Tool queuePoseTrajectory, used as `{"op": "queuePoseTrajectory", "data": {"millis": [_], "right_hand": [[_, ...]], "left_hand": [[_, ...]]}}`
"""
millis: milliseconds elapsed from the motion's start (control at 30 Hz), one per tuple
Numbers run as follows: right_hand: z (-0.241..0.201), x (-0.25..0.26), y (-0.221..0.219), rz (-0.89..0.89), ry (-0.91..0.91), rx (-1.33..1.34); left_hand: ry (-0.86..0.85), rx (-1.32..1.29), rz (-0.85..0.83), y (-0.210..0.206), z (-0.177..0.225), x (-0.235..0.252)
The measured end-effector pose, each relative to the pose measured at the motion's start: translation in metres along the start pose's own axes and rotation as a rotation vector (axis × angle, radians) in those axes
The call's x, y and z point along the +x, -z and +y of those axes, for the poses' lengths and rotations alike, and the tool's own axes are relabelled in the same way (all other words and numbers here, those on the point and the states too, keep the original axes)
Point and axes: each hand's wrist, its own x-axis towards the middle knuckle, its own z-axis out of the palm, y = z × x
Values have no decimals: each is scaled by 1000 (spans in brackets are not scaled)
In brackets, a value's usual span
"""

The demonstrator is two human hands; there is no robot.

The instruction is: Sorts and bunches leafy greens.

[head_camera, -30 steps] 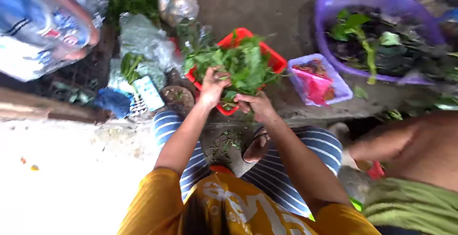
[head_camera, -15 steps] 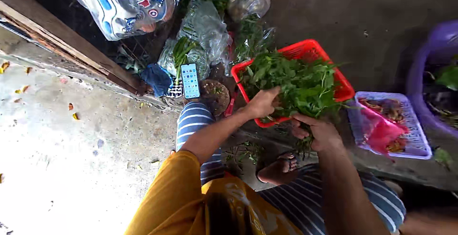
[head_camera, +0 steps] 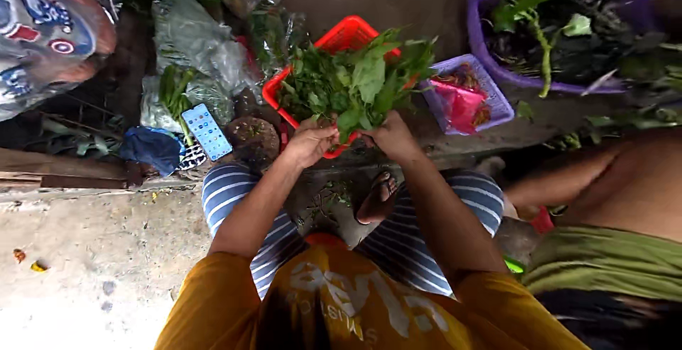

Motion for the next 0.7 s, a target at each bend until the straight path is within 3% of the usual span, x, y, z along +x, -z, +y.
{"op": "queuePoseTrajectory", "data": {"millis": [167,233,300,367,433,500,567,633,700], "right_hand": [[-10,-16,-22,-146,-200,10],[-15,-19,-29,-127,-203,54],[-16,-15,-23,-48,-147,37],[-10,-7,-8,25,-25,-59],[-5,0,3,101,62,-146],[3,2,-2,130,40,-116],[10,-2,-23,114,-39,-35],[17,-11,-46,117,-67,-6],[16,-24,-62,133,10,-66]], "left_hand": [[-425,918,254,18,10,13],[-454,1094,267,14,7,11],[-340,1177,239,7,10,8],[-246,1077,175,7,10,10],[-204,760,116,4,5,8],[-174,356,83,-1,1,7],[-176,115,119,-2,2,10],[-267,165,208,0,5,15],[-391,476,334,5,8,18]]}}
